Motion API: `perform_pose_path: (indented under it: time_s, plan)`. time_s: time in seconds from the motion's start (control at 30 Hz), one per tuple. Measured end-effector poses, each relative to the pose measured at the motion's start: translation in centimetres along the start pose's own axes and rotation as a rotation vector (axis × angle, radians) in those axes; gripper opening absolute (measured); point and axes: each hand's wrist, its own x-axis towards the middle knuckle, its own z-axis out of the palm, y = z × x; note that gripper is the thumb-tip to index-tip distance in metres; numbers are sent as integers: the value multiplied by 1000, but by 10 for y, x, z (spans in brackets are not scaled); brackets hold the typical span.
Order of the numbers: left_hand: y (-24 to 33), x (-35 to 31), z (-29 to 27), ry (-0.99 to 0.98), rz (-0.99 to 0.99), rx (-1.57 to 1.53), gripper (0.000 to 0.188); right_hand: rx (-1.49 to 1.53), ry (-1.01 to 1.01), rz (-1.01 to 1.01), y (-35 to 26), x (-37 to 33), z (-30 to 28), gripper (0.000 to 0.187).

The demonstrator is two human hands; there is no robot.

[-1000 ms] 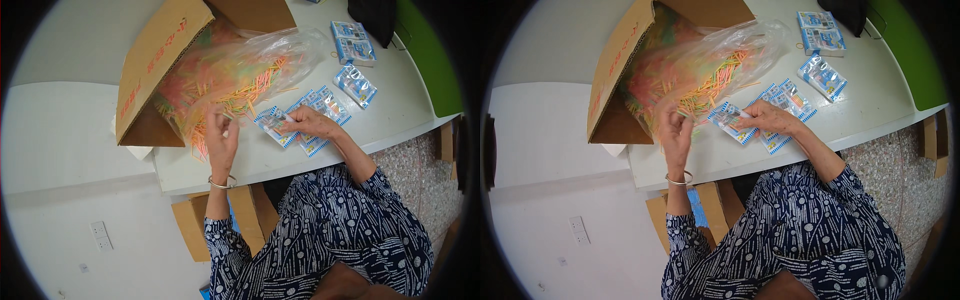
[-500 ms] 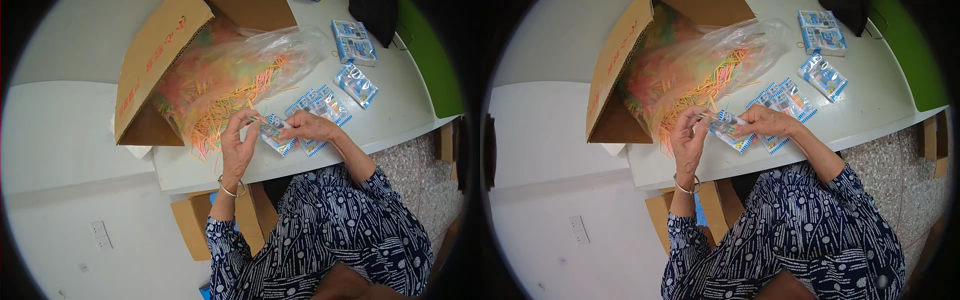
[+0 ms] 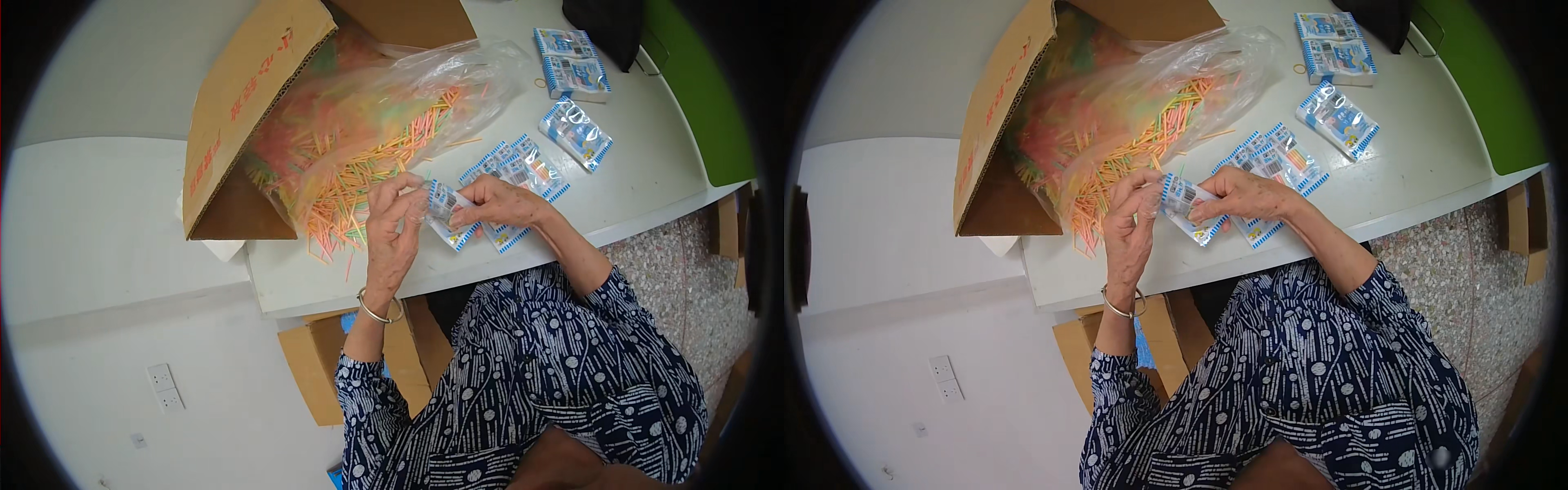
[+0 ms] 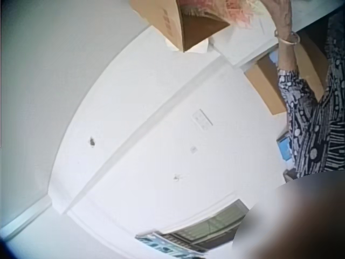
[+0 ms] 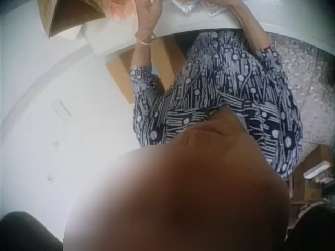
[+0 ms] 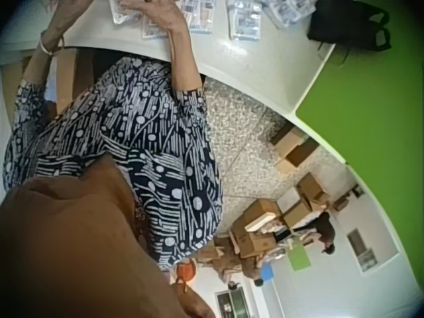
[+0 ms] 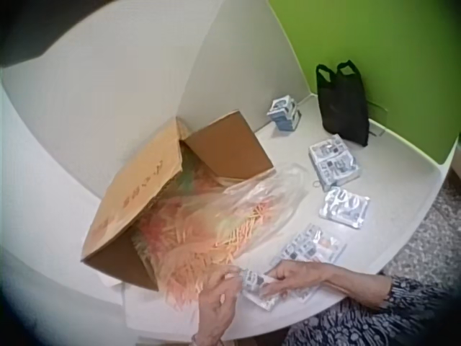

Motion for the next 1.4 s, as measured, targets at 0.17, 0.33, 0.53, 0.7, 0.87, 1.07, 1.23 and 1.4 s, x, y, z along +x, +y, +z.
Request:
perform_pose_path:
  time_s: [0.17,0.33,0.53,0.7,0.87,1.07,1.23,1.4]
  plan:
    - [6,4,4,-55,-138,-278,28,10,89,-21,2,-2,1,28]
    - [19,5,16,-8,-403,-591,48,-73,117,-107,-2,-8,1,29]
    - [31,13,29,-47,-298,-534,49,-220,218,-46,-7,-20,-1,35]
    - [24,12,32,-24,-375,-729,49,-155,298,-5,3,-23,-8,38]
    - [23,8,36,-58,-386,-693,49,-225,291,23,-9,-29,-8,30]
    - [27,0,55,-105,-375,-694,45,-368,248,15,-1,-49,-20,38]
    - [11,-13,63,-154,-218,58,50,-665,936,-154,-17,-82,-44,44]
    - [16,-18,75,-116,-48,312,48,-1277,1285,-2,5,-99,-89,39]
